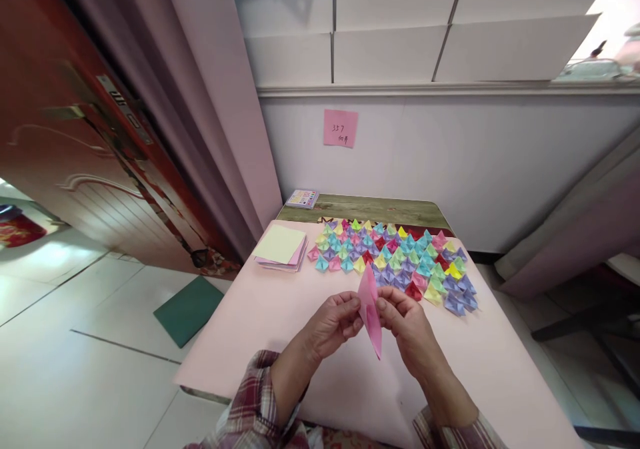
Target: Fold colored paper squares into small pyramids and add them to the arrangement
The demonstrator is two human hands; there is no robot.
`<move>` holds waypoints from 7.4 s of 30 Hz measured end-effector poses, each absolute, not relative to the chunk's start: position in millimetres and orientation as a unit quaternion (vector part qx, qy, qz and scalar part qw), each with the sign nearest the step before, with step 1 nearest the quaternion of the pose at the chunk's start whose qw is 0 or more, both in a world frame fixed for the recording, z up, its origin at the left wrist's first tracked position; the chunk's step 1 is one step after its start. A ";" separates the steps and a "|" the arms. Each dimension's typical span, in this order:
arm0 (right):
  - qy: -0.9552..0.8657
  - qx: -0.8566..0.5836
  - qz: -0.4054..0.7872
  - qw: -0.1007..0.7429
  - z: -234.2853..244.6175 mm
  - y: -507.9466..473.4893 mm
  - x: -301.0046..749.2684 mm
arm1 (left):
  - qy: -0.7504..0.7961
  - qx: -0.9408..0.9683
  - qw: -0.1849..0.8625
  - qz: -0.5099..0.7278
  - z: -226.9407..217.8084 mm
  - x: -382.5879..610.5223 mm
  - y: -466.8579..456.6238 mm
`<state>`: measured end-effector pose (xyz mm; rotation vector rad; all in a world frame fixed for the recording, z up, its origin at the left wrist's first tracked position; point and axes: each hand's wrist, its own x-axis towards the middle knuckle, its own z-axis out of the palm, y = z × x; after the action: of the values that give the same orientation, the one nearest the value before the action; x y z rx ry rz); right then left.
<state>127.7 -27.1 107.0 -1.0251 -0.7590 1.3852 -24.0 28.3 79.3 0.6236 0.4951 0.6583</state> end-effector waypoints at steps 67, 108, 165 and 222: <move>-0.727 -0.534 -0.084 0.423 70.5 -25.9 131.6 | 0.353 0.251 0.828 0.356 87.4 -14.7 22.1; -0.676 -0.569 -0.049 0.467 73.1 -30.3 126.0 | 0.359 0.307 0.791 0.388 99.6 -9.2 10.8; -0.752 -0.474 0.030 0.457 84.1 -44.1 142.9 | 0.364 0.274 0.796 0.397 95.8 -27.7 22.3; -0.376 -0.470 0.559 0.570 78.9 -24.6 133.6 | 0.362 0.442 0.717 0.399 89.2 -26.6 22.6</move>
<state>133.6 -24.6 78.9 -1.1042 -0.8820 1.3119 -26.6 22.6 89.2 0.9793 0.8007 0.8837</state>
